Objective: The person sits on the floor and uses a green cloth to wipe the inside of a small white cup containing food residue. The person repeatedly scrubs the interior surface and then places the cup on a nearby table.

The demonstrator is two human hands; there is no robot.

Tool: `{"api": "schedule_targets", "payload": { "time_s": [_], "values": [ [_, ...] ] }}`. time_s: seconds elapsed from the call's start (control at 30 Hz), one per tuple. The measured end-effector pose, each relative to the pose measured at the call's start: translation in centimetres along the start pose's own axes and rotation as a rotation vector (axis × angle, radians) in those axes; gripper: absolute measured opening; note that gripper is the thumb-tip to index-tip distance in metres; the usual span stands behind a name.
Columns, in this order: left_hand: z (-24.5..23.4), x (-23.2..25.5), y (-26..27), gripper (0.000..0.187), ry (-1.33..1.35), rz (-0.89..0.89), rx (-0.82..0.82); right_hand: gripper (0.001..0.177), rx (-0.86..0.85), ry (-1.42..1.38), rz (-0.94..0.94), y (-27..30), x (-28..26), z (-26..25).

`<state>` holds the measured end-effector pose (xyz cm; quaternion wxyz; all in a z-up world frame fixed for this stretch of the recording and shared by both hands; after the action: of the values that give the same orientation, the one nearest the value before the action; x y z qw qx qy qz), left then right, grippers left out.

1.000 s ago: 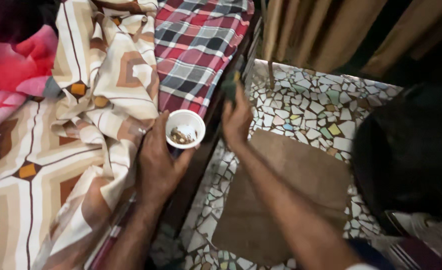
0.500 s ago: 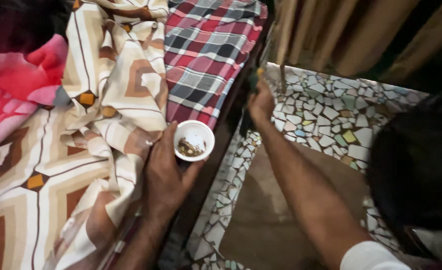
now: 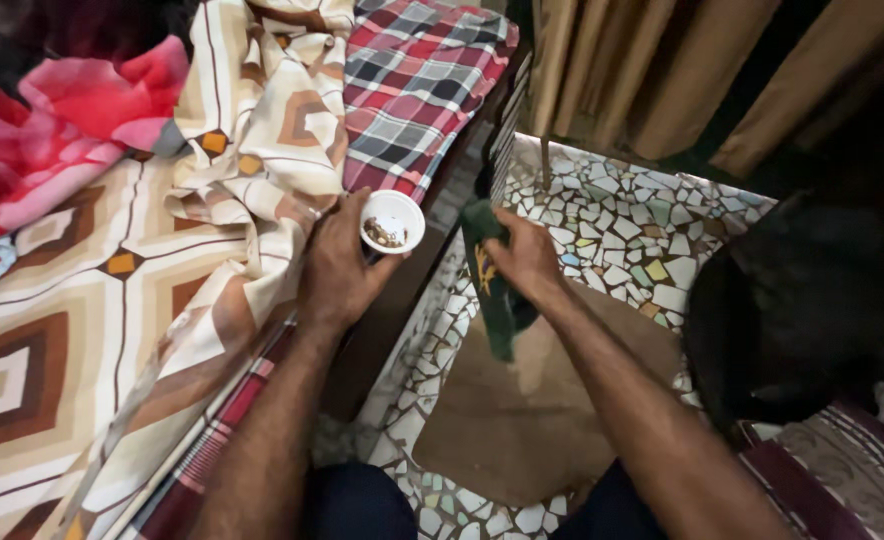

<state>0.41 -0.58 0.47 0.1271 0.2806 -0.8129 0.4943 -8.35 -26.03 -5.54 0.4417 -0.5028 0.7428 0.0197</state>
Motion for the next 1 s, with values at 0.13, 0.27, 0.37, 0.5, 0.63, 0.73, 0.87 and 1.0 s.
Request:
{"api": "schedule_targets", "payload": {
  "time_s": [0.13,0.27,0.37,0.5,0.63,0.73,0.87,1.0],
  "values": [
    [-0.1,0.1,-0.1,0.085,-0.056,0.064,-0.001,0.057,0.181,-0.121,-0.375,1.7,-7.2,-3.4],
    [-0.3,0.1,-0.2,0.085,-0.030,-0.012,-0.033,0.059,0.077,0.086,-0.520,2.6,-11.0,-2.3],
    [-0.2,0.3,-0.4,0.084,-0.032,-0.022,-0.022,0.063,0.113,-0.001,-0.557,1.9,-10.4,-2.3],
    [0.0,0.4,-0.6,0.081,-0.049,-0.013,-0.010,0.061,0.285,-0.127,-0.237,-0.3,-7.7,-0.9],
    [0.0,0.4,-0.9,0.080,-0.095,0.036,-0.030,0.061,0.360,-0.082,-0.022,-2.4,-5.3,0.6],
    [0.5,0.1,-1.9,0.078,-0.109,0.038,-0.023,0.059,0.352,-0.150,-0.021,-3.6,-5.4,2.8],
    [1.8,-0.4,-3.7,0.078,-0.116,0.048,-0.026,0.054,0.396,-0.084,-0.132,-4.6,-4.1,5.5],
    [2.9,-0.9,-4.9,0.081,-0.153,-0.046,-0.109,0.048,0.495,0.117,-0.194,-11.5,0.2,7.2]
  ]
}}
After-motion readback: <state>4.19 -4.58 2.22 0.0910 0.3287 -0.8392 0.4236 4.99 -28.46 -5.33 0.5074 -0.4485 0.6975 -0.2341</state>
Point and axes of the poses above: each hand's wrist, its own y-axis away from the middle knuckle, its own z-axis out of the palm, x = y × z, the point moved 1 cm from there along -y, towards the middle knuckle, and after that the axes turned 10 degrees about x, right-handed, at the moved point
